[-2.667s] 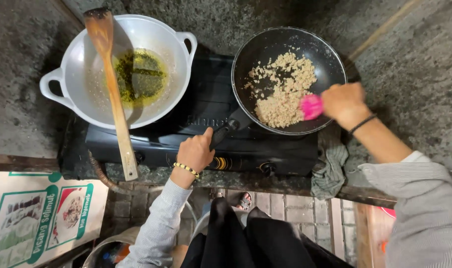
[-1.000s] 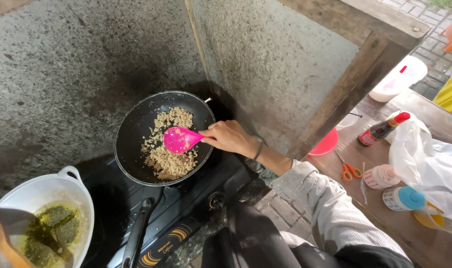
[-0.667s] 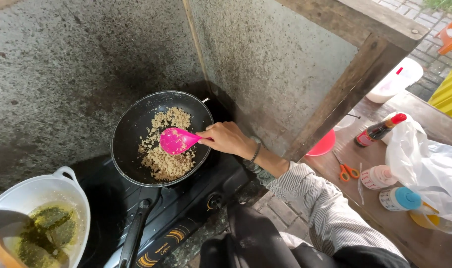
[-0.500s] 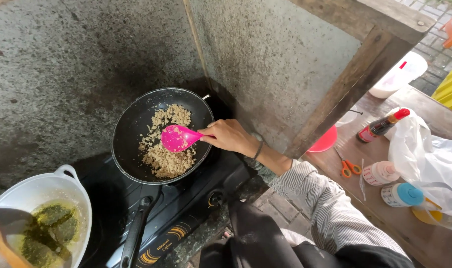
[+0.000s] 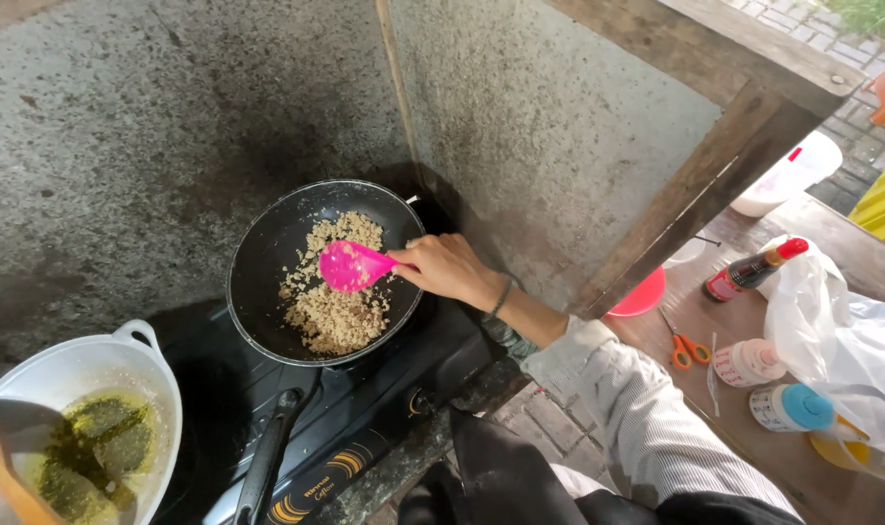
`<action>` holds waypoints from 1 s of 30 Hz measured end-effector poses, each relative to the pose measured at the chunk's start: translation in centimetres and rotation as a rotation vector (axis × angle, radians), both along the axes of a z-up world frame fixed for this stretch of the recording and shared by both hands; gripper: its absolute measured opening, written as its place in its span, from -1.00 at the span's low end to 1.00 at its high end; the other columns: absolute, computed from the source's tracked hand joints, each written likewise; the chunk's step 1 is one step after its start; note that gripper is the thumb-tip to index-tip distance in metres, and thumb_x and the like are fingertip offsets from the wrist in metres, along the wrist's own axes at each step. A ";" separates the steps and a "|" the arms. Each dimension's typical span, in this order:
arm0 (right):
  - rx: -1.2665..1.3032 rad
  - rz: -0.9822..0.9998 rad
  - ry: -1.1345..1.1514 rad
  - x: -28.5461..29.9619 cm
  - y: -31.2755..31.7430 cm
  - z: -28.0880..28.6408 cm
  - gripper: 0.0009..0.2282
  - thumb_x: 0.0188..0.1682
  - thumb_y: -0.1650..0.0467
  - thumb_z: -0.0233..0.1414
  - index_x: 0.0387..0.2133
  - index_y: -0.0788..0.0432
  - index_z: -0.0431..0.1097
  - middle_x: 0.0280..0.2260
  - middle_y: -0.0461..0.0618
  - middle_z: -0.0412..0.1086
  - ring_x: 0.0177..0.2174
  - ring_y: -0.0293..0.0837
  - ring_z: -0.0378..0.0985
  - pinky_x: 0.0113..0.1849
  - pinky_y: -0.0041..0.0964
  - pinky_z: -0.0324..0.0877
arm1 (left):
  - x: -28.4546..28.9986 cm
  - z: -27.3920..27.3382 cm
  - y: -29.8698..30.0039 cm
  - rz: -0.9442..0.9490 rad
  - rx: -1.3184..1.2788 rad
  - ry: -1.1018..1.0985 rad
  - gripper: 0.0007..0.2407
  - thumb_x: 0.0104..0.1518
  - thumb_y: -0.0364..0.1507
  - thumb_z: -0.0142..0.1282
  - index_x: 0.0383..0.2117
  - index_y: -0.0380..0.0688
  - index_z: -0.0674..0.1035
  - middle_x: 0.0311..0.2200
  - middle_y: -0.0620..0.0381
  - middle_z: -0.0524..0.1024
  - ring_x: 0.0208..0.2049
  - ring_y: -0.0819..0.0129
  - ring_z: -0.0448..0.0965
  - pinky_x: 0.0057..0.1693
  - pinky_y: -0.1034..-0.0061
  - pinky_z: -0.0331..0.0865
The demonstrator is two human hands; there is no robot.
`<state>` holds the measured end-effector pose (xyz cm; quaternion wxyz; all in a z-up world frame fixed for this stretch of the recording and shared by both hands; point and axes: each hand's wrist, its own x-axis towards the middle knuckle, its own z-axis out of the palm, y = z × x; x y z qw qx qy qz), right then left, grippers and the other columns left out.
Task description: Stirring and sautéing minced ingredients in a frying pan on a gas stove using a spatula.
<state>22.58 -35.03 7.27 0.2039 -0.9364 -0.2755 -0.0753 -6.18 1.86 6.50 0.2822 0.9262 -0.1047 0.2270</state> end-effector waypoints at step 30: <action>-0.526 -0.135 -0.242 15.1 6.1 -11.8 -0.74 -0.05 0.45 0.05 -0.72 -0.01 0.58 -0.68 -0.15 0.49 -0.60 -0.07 0.60 -0.56 -0.13 0.48 | 11.1 -6.4 -1.8 0.396 0.456 1.000 -0.39 0.16 -0.07 -0.01 0.39 0.45 0.09 -0.03 0.22 0.62 -0.15 -0.06 0.73 -0.08 0.09 0.58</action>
